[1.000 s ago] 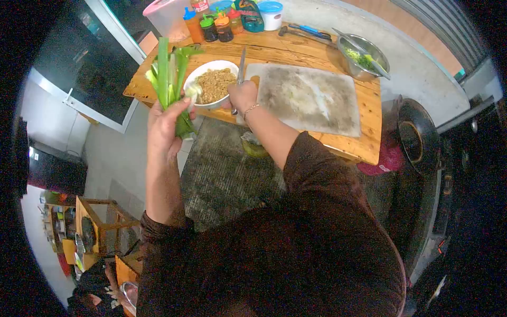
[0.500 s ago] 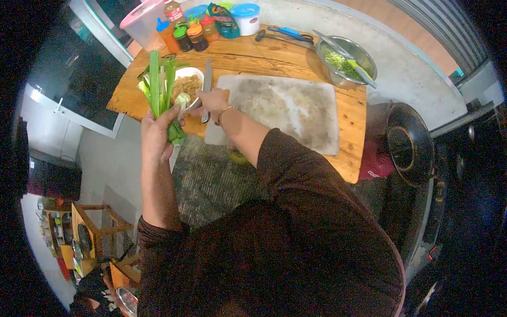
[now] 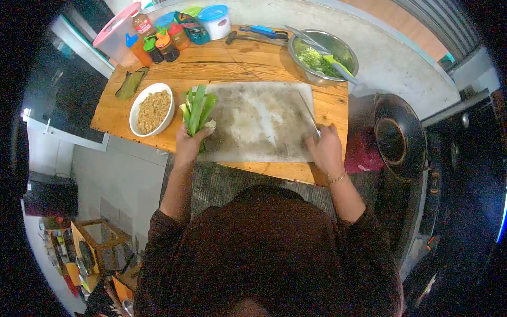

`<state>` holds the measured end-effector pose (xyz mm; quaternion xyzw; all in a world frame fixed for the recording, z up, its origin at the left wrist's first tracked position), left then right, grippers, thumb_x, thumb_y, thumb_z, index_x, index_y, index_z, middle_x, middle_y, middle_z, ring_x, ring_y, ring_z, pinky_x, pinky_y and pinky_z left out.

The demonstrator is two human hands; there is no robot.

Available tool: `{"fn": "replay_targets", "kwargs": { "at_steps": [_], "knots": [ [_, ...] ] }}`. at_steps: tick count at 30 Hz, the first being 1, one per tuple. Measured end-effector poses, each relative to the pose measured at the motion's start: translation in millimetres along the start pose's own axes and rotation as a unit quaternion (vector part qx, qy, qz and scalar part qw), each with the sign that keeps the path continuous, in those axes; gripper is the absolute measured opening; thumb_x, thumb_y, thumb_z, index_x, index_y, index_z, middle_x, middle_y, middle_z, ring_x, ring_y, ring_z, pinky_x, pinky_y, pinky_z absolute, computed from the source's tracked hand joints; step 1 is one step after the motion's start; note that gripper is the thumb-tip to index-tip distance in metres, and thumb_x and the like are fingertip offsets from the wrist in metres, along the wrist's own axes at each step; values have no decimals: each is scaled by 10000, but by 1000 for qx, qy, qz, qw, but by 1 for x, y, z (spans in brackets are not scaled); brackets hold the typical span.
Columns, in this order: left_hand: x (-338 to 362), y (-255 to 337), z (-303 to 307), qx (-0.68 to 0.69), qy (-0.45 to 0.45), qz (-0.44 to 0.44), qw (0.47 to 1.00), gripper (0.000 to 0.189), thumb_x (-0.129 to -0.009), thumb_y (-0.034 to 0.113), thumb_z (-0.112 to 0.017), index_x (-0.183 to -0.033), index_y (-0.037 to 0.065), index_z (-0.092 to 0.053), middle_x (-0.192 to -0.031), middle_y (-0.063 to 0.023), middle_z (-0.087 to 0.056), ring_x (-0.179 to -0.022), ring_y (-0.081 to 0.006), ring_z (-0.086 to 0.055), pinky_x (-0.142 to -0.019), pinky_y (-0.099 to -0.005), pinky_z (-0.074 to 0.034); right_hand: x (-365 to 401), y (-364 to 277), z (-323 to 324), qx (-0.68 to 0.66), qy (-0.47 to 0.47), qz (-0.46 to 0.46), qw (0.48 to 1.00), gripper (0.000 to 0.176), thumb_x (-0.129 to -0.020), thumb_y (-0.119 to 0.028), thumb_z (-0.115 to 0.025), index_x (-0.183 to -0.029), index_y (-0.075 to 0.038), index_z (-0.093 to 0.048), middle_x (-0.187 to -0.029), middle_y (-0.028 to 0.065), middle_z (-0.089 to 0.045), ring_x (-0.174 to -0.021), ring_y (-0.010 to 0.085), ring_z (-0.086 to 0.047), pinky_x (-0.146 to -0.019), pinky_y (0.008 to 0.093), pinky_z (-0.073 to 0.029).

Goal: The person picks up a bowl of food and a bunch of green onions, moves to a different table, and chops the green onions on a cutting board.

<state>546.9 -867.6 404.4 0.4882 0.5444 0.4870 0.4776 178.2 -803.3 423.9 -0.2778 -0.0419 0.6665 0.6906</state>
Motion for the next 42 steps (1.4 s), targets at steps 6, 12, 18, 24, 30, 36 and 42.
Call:
{"fn": "replay_targets", "kwargs": {
  "at_steps": [6, 12, 18, 24, 30, 36, 42],
  "knots": [
    [-12, 0, -13, -52, 1, -20, 998, 309, -837, -55, -709, -1139, -7, -657, -1065, -60, -721, -940, -136, -671, -832, -285, -540, 27, -22, -5, 12, -58, -83, 995, 418, -872, -279, -701, -1164, 11, -629, -1074, 244, -583, -887, 444, -645, -776, 508, -542],
    [-25, -25, -5, -47, -33, -96, 994, 321, -821, 6, -756, -1124, -12, -652, -1063, -60, -721, -952, -142, -663, -842, -306, -531, 54, -52, -2, 34, -77, -110, 990, 423, -880, -254, -710, -1206, 2, -632, -1072, 209, -596, -910, 404, -639, -747, 472, -539],
    [-23, 28, -27, -297, -55, -134, 944, 318, -798, 81, -756, -1076, -5, -628, -953, -180, -693, -897, -338, -681, -804, -412, -523, 54, -57, -9, 27, -23, -142, 989, 377, -875, -257, -709, -1158, -14, -654, -1148, 224, -576, -901, 420, -662, -767, 485, -556],
    [-50, 50, -50, -491, -237, -155, 824, 469, -774, 237, -803, -1134, 15, -601, -1084, -219, -654, -1006, -411, -628, -865, -496, -494, 56, -65, -8, -15, 78, -156, 984, 354, -855, -229, -728, -1120, 0, -668, -1180, 221, -590, -899, 387, -660, -770, 452, -547],
    [-67, 45, -32, -540, -294, -156, 773, 764, -705, 369, -874, -1298, 17, -546, -1293, -213, -556, -1163, -436, -552, -1005, -480, -459, 79, -77, -11, -11, 133, -194, 972, 311, -838, -168, -739, -1074, 21, -668, -1131, 202, -602, -867, 356, -649, -768, 424, -541],
    [-57, 40, -34, -443, -328, -282, 785, 672, -718, 321, -866, -1288, 84, -600, -1351, -181, -502, -1247, -402, -492, -1039, -504, -428, 86, -112, -12, -40, 147, -225, 962, 301, -836, -156, -739, -1072, 14, -662, -1110, 188, -601, -913, 377, -641, -790, 433, -538],
    [-49, 29, -33, -450, -314, -412, 727, 299, -744, 159, -791, -1025, 86, -722, -1232, -124, -541, -1158, -341, -507, -1010, -478, -400, 84, -142, -33, -28, 110, -214, 970, 292, -839, -117, -747, -1086, 20, -672, -1009, 173, -588, -866, 331, -635, -771, 397, -526]
  ]
}}
Point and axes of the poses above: each hand's wrist, its own x-axis away from the middle knuckle, its own z-axis out of the back of the hand, y = z × x, the point moved 1 cm from there along -x, towards the middle knuckle
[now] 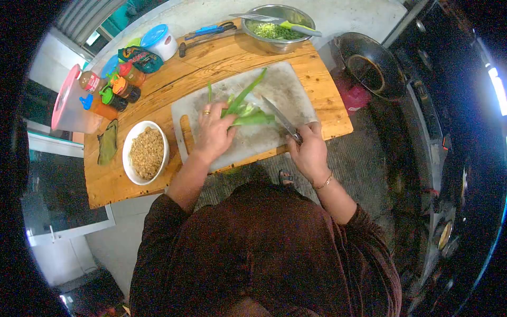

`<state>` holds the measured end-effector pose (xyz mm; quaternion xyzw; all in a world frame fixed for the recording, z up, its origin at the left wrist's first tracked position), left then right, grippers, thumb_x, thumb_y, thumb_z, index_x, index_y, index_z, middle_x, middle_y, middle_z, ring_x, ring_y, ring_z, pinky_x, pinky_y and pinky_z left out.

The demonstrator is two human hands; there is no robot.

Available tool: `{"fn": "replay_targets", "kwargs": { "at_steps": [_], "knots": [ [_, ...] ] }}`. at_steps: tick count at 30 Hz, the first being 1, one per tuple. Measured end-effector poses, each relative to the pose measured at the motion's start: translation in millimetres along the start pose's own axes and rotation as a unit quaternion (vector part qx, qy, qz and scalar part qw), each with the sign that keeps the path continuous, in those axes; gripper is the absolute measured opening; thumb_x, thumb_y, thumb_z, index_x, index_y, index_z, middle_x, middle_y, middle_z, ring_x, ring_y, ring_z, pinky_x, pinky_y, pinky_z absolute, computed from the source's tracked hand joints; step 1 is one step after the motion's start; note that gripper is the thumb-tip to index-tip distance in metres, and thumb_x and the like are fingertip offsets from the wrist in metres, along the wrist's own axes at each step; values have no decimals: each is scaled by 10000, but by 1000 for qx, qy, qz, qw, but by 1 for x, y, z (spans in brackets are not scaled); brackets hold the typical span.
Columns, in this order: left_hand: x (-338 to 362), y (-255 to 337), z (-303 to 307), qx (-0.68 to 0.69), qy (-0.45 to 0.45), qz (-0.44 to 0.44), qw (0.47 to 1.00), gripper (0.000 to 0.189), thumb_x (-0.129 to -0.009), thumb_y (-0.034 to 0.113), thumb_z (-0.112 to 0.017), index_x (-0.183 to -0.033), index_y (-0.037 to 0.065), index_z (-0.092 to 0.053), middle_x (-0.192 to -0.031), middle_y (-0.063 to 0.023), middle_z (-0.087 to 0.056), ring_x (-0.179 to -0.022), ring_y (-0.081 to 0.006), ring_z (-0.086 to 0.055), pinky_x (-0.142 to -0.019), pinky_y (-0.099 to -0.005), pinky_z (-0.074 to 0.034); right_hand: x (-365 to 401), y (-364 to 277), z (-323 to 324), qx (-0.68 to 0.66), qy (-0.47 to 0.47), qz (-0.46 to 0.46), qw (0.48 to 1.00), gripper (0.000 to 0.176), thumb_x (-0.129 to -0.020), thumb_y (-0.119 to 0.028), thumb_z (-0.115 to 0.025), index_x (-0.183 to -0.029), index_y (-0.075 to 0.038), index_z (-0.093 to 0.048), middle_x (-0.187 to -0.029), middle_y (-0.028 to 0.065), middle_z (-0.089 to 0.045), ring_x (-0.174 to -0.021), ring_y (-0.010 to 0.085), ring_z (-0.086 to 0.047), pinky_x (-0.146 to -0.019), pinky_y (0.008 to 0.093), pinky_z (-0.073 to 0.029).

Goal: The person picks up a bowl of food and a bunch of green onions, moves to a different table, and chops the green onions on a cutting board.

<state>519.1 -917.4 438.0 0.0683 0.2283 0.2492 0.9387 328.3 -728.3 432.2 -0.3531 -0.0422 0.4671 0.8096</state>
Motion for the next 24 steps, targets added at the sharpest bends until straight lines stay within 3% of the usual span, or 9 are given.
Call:
{"fn": "replay_targets", "kwargs": {
  "at_steps": [5, 9, 12, 15, 16, 18, 21, 24],
  "knots": [
    [-4, -2, 7, -27, 98, 11, 995, 177, -733, 100, -749, -902, 59, -715, -1018, -103, -575, -1029, -316, -540, -921, -472, -411, 5, 1, -2, -9, 3, -37, 999, 288, -847, -129, -741, -1077, 30, -672, -1011, 183, -588, -875, 337, -629, -768, 398, -520],
    [2, 0, -1, 5, 30, -26, 999, 128, -745, 107, -739, -852, 55, -691, -944, -105, -577, -952, -325, -561, -860, -472, -417, 11, -1, 0, -3, -4, -68, 998, 283, -844, -126, -744, -1065, 37, -674, -1013, 187, -582, -867, 334, -622, -758, 394, -518],
    [0, 6, -5, -2, 28, -39, 999, 111, -773, 129, -731, -840, 63, -673, -920, -110, -579, -913, -335, -577, -832, -470, -425, 17, -9, 1, -18, -23, -82, 996, 298, -859, -178, -715, -1069, 26, -663, -1068, 227, -596, -929, 408, -623, -789, 453, -522],
    [-12, 16, -5, 30, 64, -22, 997, 100, -801, 135, -714, -836, 69, -647, -899, -112, -576, -887, -337, -586, -805, -467, -437, 17, 4, -11, -43, 3, -64, 997, 271, -889, -227, -717, -977, 27, -684, -891, 171, -653, -775, 308, -648, -666, 400, -515],
    [-16, 20, -6, 47, 69, -16, 996, 98, -807, 132, -708, -840, 70, -640, -900, -112, -576, -887, -336, -589, -802, -466, -442, 11, 6, -11, -134, -42, -148, 979, 276, -912, -245, -703, -953, 27, -680, -818, 139, -639, -667, 252, -592, -588, 370, -475],
    [-18, 26, -9, 74, 75, -17, 994, 98, -816, 125, -701, -846, 70, -625, -899, -112, -572, -889, -335, -593, -796, -465, -449, -2, 2, -8, -307, -129, -306, 892, 314, -959, -280, -676, -903, 29, -672, -670, 73, -610, -450, 141, -479, -432, 309, -394],
    [-26, 33, -19, 99, 72, -45, 991, 130, -815, 101, -707, -907, 70, -621, -931, -110, -581, -891, -342, -600, -792, -460, -460, -33, -29, -14, -459, -160, -309, 817, 335, -982, -304, -652, -816, -13, -641, -575, 13, -553, -363, 82, -374, -348, 271, -272],
    [-28, 35, -24, 101, 52, -62, 992, 273, -794, 82, -739, -1048, 74, -639, -1032, -115, -603, -926, -356, -594, -828, -451, -458, -57, -25, -41, -500, -178, -270, 803, 307, -975, -269, -668, -786, -32, -621, -548, 8, -528, -380, 89, -398, -357, 272, -295]
  ]
}}
Point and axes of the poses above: each hand's wrist, its own x-axis away from the middle knuckle, its own z-axis out of the back of the hand, y = z × x, the point moved 1 cm from there along -x, towards the middle knuckle
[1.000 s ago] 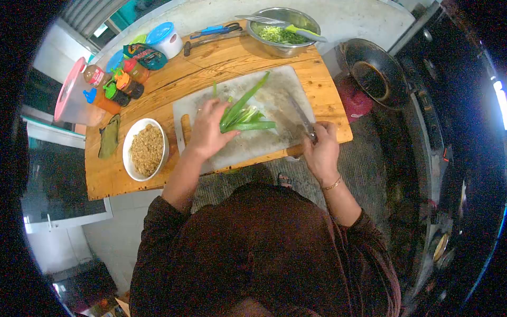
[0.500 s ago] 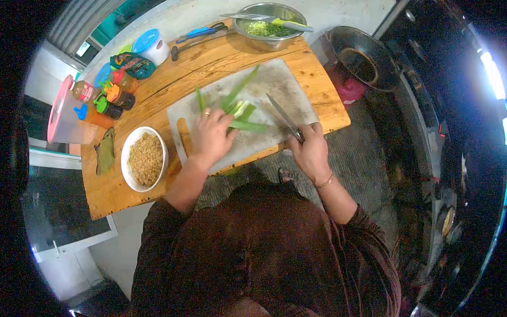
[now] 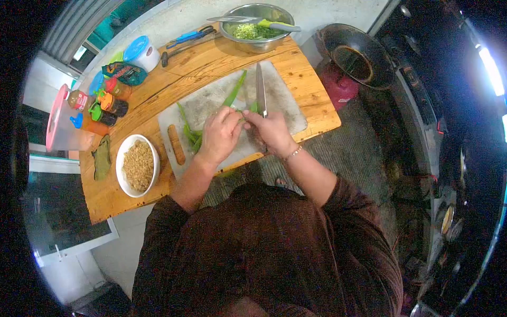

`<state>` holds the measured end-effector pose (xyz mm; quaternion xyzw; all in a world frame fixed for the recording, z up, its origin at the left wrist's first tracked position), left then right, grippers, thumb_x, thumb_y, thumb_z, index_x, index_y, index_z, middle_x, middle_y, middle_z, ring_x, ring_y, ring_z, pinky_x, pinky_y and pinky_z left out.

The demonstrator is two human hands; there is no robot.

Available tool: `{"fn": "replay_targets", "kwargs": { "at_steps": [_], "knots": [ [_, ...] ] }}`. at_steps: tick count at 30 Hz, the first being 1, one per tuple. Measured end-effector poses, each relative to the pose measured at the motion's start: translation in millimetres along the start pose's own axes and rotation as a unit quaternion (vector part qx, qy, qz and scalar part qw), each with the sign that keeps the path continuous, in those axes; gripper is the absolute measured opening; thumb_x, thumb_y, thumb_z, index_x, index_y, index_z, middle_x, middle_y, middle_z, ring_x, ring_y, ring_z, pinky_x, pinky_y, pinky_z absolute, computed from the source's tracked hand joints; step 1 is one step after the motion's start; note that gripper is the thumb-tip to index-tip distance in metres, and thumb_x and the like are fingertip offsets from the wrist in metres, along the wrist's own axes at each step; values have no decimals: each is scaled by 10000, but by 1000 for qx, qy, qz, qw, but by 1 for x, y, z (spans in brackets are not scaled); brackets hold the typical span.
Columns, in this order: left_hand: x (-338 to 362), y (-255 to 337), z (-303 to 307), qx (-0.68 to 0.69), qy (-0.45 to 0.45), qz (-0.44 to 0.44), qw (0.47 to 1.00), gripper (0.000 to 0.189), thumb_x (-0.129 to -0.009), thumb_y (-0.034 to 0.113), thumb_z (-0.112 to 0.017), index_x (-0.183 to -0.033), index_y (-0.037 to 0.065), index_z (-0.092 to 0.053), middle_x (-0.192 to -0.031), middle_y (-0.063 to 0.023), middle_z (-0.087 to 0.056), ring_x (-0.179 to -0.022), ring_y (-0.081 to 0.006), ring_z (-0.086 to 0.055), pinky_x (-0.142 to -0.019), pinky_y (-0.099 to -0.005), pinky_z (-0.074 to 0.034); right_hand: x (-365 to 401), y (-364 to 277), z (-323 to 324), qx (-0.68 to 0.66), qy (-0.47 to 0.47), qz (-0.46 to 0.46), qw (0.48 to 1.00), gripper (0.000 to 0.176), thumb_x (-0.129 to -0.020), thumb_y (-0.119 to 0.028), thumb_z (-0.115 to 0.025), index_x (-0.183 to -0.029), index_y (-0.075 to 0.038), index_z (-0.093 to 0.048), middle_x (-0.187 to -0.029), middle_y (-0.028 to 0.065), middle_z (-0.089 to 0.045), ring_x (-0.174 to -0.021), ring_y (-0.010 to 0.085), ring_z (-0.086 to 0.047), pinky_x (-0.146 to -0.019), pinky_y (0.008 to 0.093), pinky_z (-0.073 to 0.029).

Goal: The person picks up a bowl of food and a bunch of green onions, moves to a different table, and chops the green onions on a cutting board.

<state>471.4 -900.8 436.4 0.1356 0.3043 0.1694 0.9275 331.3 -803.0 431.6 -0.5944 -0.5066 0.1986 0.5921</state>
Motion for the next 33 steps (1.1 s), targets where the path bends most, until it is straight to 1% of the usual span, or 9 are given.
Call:
{"fn": "replay_targets", "kwargs": {
  "at_steps": [7, 13, 17, 20, 24, 27, 31, 32, 33],
  "knots": [
    [19, -12, 11, -124, -45, 88, 987, 494, -742, 185, -803, -1182, 75, -608, -1228, -142, -538, -1176, -357, -493, -1002, -520, -359, -12, -41, 38, 23, 80, 37, 996, 213, -955, -210, -701, -841, -42, -637, -638, 10, -582, -430, 74, -427, -399, 252, -338],
    [19, -39, 25, -214, -2, 145, 966, 437, -755, 114, -760, -1172, 66, -638, -1269, -132, -533, -1218, -364, -471, -1075, -556, -313, -11, -61, 71, -135, -18, 30, 990, 154, -954, -174, -693, -936, -38, -623, -745, 32, -632, -493, 85, -478, -436, 245, -401],
    [-1, -11, 35, -277, -48, 252, 926, 451, -798, 95, -714, -1238, 50, -630, -1392, -159, -500, -1340, -409, -418, -1099, -576, -320, -6, -63, 67, -83, -183, -40, 979, 180, -971, -192, -667, -969, -16, -629, -689, 39, -618, -468, 87, -455, -440, 250, -384],
    [-16, 4, 43, -69, 32, 192, 978, 463, -837, 137, -718, -1268, 5, -611, -1369, -201, -541, -1342, -395, -464, -1096, -511, -378, -6, -55, 53, -74, -174, -46, 981, 206, -971, -207, -670, -915, -8, -659, -630, 30, -607, -457, 90, -450, -437, 259, -365],
    [-31, 36, 28, 244, -60, 186, 950, 384, -899, 195, -710, -1209, -14, -623, -1097, -217, -675, -1076, -368, -650, -954, -422, -492, -11, -59, 50, -96, -172, -30, 980, 194, -968, -209, -674, -900, -27, -667, -630, 32, -618, -453, 89, -453, -433, 265, -380],
    [-30, 28, 13, 243, -164, 273, 916, 348, -888, 173, -707, -1197, 25, -644, -1071, -206, -676, -994, -373, -657, -862, -438, -513, -22, -67, 60, -46, -132, -3, 990, 220, -990, -216, -643, -870, -31, -653, -621, 19, -578, -460, 83, -443, -439, 257, -373],
    [-24, 17, -10, 102, -78, 221, 967, 274, -842, 148, -725, -1088, 35, -683, -993, -194, -651, -902, -364, -643, -783, -463, -518, -39, -64, 81, 170, -78, -5, 982, 275, -997, -264, -637, -879, -17, -656, -578, 4, -530, -463, 75, -451, -445, 252, -373],
    [-20, 15, -17, 53, -81, 221, 971, 250, -831, 144, -727, -1052, 33, -690, -977, -188, -645, -897, -362, -638, -778, -464, -519, -42, -62, 83, 293, -50, -26, 955, 312, -984, -288, -647, -978, 25, -649, -627, 37, -563, -518, 121, -525, -494, 292, -438],
    [-17, 14, -19, 3, -85, 220, 972, 226, -820, 139, -730, -1016, 31, -696, -961, -181, -639, -892, -361, -633, -773, -465, -519, -43, -54, 86, 340, -41, 56, 938, 325, -978, -287, -650, -1012, 36, -637, -657, 55, -576, -561, 139, -552, -528, 307, -459]
  ]
}}
Point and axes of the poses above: each hand's wrist, its own x-axis away from the middle knuckle, its own z-axis out of the back of the hand, y = z × x, the point moved 1 cm from there along -x, towards the middle knuckle
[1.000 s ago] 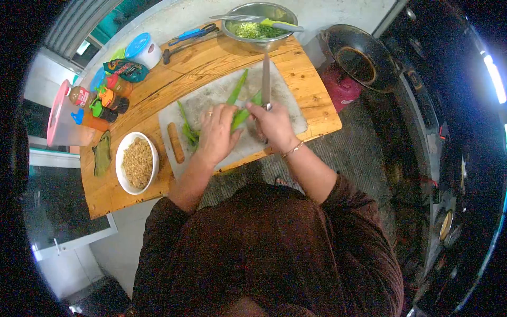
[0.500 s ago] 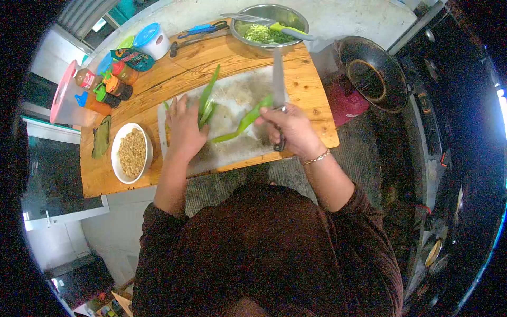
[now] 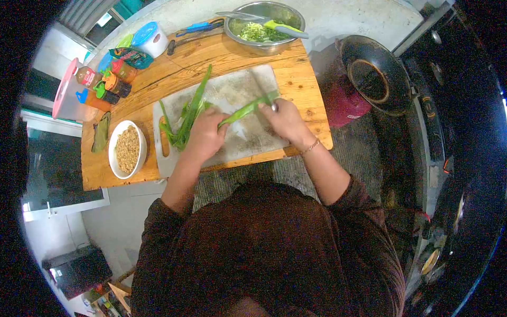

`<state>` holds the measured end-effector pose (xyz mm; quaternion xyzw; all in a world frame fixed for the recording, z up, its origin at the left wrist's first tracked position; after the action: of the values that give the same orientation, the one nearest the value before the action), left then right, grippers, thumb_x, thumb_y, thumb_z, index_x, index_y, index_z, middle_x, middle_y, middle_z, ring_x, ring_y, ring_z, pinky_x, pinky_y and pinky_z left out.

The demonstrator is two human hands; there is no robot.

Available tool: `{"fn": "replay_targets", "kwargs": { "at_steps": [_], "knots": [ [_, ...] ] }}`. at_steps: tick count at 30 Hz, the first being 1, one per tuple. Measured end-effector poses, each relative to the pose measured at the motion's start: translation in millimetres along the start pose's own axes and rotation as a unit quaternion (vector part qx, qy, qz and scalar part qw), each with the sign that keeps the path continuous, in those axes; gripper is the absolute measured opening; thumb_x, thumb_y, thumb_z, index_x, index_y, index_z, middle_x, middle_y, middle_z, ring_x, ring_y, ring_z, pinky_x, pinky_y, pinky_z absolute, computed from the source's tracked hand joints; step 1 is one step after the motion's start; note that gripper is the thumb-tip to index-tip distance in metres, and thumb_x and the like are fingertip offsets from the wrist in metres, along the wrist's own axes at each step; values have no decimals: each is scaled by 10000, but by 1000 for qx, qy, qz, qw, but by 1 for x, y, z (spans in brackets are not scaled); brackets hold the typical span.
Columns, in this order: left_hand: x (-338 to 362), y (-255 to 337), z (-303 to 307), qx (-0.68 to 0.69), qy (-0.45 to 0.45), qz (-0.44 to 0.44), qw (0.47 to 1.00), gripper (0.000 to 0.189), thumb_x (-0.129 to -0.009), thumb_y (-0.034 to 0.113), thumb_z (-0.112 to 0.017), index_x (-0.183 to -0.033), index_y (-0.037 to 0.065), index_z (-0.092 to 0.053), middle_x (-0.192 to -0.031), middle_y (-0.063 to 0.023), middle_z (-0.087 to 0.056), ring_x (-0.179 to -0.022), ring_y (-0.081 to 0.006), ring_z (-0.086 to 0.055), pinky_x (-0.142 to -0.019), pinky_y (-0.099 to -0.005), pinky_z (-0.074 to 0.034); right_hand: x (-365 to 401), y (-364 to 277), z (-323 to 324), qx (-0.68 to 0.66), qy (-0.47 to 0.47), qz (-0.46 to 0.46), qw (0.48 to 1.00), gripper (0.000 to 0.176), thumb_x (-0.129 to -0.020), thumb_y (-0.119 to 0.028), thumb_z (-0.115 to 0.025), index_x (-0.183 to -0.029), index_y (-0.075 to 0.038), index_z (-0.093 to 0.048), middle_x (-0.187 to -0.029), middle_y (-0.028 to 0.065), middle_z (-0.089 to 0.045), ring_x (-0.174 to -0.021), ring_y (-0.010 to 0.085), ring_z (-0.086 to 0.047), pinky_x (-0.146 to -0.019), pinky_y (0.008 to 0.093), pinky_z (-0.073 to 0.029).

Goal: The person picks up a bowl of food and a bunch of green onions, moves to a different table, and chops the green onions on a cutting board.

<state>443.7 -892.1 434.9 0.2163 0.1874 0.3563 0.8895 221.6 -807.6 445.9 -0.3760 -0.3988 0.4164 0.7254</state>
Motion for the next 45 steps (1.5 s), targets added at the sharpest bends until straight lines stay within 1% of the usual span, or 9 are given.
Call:
{"fn": "replay_targets", "kwargs": {
  "at_steps": [2, 3, 7, 14, 21, 36, 39, 42, 45],
  "knots": [
    [6, 2, -1, -98, 11, 25, 995, 185, -805, 125, -736, -962, 32, -701, -952, -166, -636, -896, -353, -628, -793, -461, -517, 7, 27, -11, 106, 65, 143, 982, 365, -966, -286, -657, -1079, 59, -614, -717, 90, -601, -645, 176, -604, -596, 339, -501],
    [8, 3, -1, -146, 17, 38, 988, 165, -798, 118, -740, -934, 32, -703, -948, -159, -634, -899, -350, -626, -803, -459, -515, 25, 5, -5, 80, 9, 80, 994, 374, -933, -190, -647, -1160, 94, -559, -1042, 307, -642, -985, 435, -642, -871, 475, -510],
    [7, 8, 6, -99, 99, -19, 990, 195, -781, 111, -763, -955, 35, -719, -964, -145, -645, -927, -359, -623, -832, -447, -514, 52, 26, -13, 160, 44, 238, 957, 289, -936, -75, -567, -1192, 57, -548, -1059, 311, -598, -933, 483, -609, -862, 506, -517],
    [10, -9, -29, -19, 126, -47, 991, 220, -769, 98, -775, -974, 38, -722, -927, -147, -647, -895, -353, -628, -796, -447, -513, 73, 25, -43, 254, -22, 174, 951, 401, -966, -71, -536, -1354, 17, -486, -1115, 297, -595, -878, 479, -624, -764, 506, -536],
    [12, -12, -36, 19, 157, -69, 985, 126, -771, 58, -737, -884, 36, -685, -881, -138, -632, -829, -363, -614, -734, -469, -499, 84, 15, -61, 331, -26, 211, 920, 635, -858, -22, -572, -1464, 32, -391, -1041, 293, -596, -744, 425, -665, -662, 485, -559],
    [16, -25, -41, 31, 135, -109, 984, 152, -821, -29, -577, -959, -1, -635, -932, -206, -621, -918, -419, -598, -816, -504, -484, 73, 0, -84, 386, 2, 143, 911, 612, -863, -15, -508, -1462, 31, -388, -1001, 256, -641, -800, 404, -681, -701, 486, -564],
    [17, -36, -39, -23, 122, -41, 991, 145, -813, -40, -569, -935, 0, -637, -936, -207, -626, -917, -419, -598, -825, -505, -483, 84, 5, -85, 417, -20, 106, 903, 627, -885, -63, -532, -1481, 10, -350, -1105, 297, -618, -843, 397, -704, -754, 476, -580],
    [17, -43, -36, -7, 147, -53, 988, 133, -818, -45, -563, -918, 3, -636, -926, -202, -623, -918, -416, -594, -832, -503, -478, 97, 13, -75, 356, 6, 125, 926, 577, -910, -97, -563, -1456, 9, -411, -1022, 281, -651, -883, 391, -703, -779, 484, -576],
    [17, -39, -28, 21, 158, -52, 986, 127, -820, -47, -568, -911, 3, -641, -915, -198, -619, -915, -411, -590, -831, -495, -477, 88, 39, -63, 201, 56, 266, 941, 414, -970, -159, -569, -1340, 23, -529, -820, 186, -669, -686, 303, -698, -614, 422, -581]
  ]
}}
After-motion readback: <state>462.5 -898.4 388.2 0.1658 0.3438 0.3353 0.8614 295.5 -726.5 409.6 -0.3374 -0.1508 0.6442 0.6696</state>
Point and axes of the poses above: each hand's wrist, its own x-axis away from the middle knuckle, its own z-axis out of the back of the hand, y = z × x, the point moved 1 cm from there along -x, towards the middle knuckle
